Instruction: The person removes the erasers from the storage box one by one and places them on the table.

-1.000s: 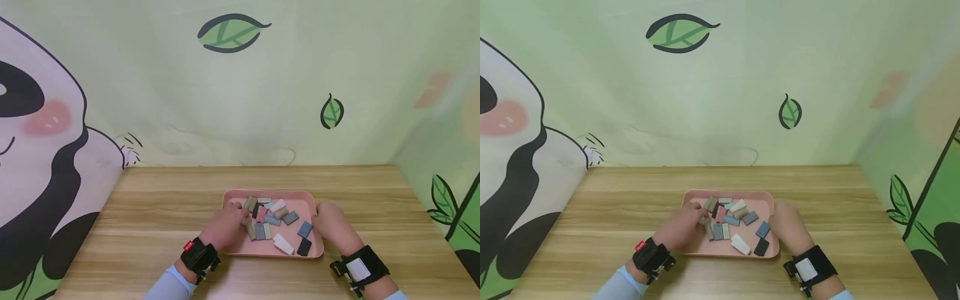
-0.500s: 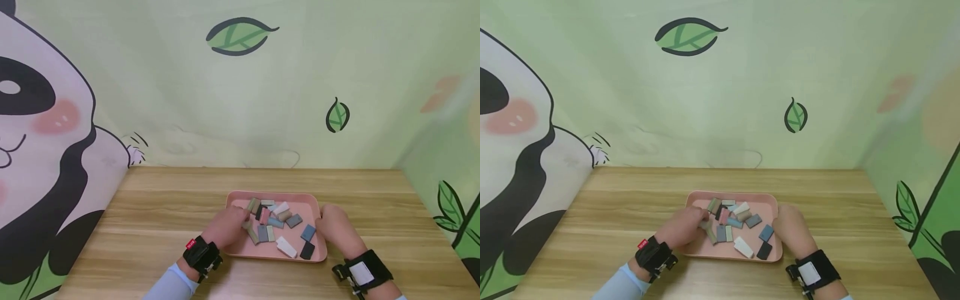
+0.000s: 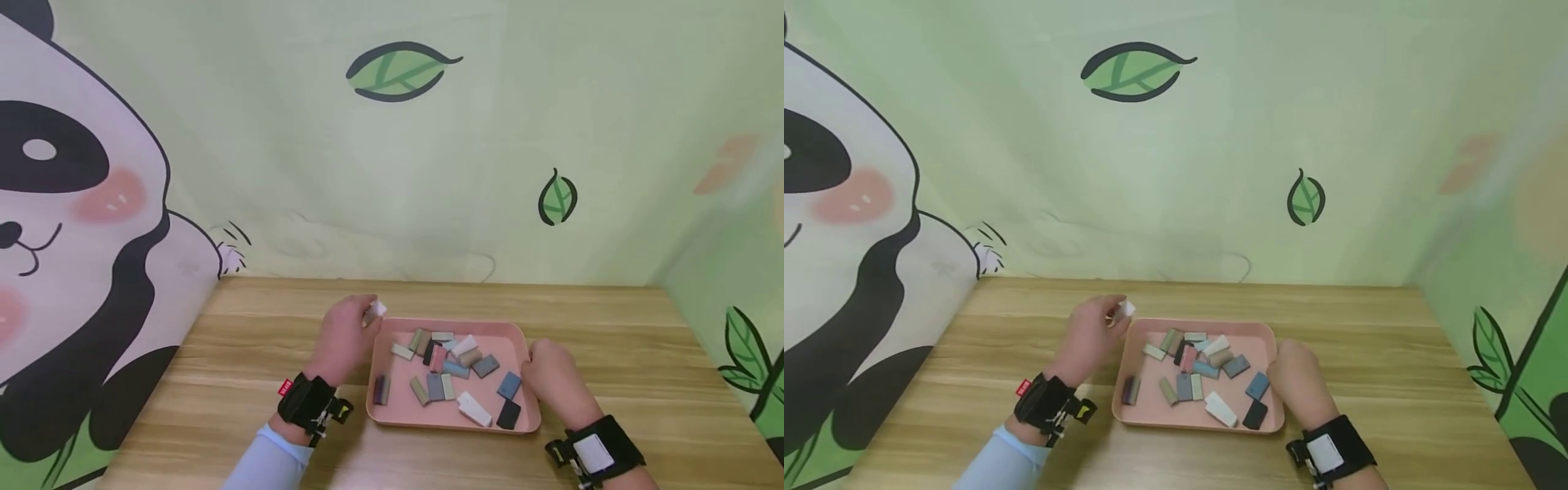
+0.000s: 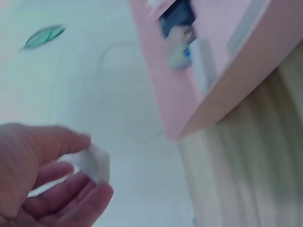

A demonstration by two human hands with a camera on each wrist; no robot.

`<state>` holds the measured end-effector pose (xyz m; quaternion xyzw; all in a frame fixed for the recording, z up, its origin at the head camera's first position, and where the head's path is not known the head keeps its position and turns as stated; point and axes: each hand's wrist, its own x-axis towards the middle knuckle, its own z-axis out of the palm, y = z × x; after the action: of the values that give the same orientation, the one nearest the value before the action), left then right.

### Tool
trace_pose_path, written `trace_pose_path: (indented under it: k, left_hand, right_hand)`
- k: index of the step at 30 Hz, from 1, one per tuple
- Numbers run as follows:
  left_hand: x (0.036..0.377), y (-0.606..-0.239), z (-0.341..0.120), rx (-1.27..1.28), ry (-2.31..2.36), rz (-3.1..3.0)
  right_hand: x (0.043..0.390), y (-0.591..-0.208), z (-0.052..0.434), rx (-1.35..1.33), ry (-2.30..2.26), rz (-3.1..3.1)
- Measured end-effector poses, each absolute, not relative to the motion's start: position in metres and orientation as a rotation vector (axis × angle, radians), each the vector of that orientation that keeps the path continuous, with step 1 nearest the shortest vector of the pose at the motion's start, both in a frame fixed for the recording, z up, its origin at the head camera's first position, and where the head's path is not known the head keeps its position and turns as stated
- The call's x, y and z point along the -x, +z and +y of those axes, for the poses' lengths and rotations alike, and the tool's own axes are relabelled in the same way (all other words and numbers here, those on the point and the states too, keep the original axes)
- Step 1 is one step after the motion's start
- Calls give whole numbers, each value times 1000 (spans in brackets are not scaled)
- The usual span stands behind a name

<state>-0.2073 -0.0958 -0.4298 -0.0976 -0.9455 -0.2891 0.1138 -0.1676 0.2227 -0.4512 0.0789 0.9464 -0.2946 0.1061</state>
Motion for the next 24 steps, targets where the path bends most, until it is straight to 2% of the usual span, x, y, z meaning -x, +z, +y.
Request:
trace_pose_path:
  k: [10,24]
  left_hand:
    - [219,-436,-128,-139,-1033,-2691]
    - [221,-469,-131,-320,-1017,-2799]
  right_hand:
    - [172,-452,224,-256,-856,2783]
    - [178,-453,227,-283,-880,2737]
